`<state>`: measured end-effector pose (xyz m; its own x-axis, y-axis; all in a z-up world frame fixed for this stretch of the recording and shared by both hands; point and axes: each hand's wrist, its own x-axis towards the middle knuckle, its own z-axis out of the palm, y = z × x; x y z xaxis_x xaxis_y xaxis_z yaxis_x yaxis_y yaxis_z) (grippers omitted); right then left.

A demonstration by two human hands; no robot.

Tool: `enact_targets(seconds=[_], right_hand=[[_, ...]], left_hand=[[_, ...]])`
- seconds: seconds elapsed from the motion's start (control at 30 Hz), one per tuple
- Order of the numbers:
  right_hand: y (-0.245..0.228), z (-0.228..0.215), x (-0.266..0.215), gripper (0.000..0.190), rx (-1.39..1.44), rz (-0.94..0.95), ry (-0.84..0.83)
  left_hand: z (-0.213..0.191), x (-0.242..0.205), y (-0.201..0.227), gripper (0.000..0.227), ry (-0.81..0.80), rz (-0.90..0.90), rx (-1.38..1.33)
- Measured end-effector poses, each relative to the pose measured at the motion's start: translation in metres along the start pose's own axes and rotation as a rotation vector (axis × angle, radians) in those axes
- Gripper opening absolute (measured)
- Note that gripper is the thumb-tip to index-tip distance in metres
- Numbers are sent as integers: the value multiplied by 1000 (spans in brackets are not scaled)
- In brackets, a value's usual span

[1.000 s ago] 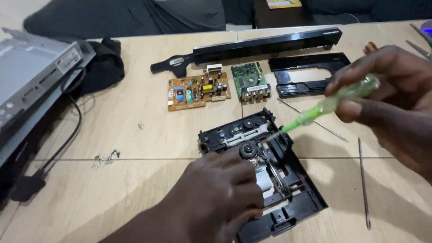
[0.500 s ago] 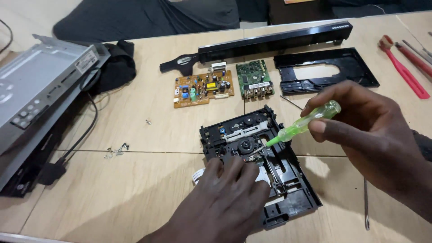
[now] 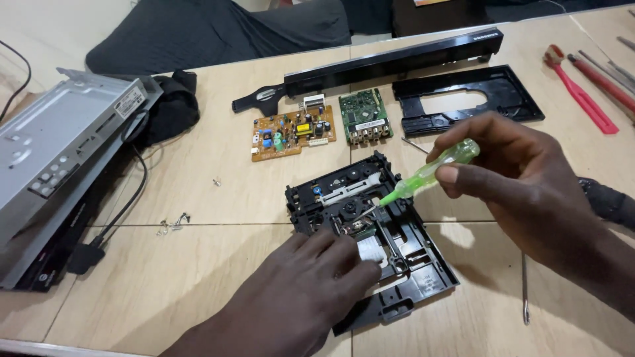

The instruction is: Disassembling a drive mechanism housing by removing screws and disconnecting internal ribbon cables

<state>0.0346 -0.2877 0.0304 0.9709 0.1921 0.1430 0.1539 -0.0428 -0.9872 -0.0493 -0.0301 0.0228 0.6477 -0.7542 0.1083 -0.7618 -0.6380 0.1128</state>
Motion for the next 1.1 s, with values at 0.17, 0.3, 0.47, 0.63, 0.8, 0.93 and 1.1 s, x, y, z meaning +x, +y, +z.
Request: enact_targets(seconds=[0.17, 0.3, 0.47, 0.63, 0.8, 0.93, 1.1], right_hand=[[-3, 2, -1, 29, -53, 48, 41], [4, 0, -2, 28, 26, -21, -17], [8, 15, -10, 22, 15, 56, 35], [21, 27, -20, 28, 135, 168, 23], [16, 31, -24, 27, 234, 222, 39], [19, 28, -23, 29, 240, 248, 30], [10, 34, -28, 27, 371, 318, 43]], left_hand=[[-2, 1, 5, 32, 60, 32, 35], [-2, 6, 8, 17, 89, 41, 134], [2, 11, 12, 21, 122, 60, 274], [13, 11, 11, 10, 59, 19, 259], [12, 9, 15, 11, -2, -121, 148], [-4, 2, 18, 23, -2, -191, -72], [7, 2, 18, 18, -66, -181, 23]])
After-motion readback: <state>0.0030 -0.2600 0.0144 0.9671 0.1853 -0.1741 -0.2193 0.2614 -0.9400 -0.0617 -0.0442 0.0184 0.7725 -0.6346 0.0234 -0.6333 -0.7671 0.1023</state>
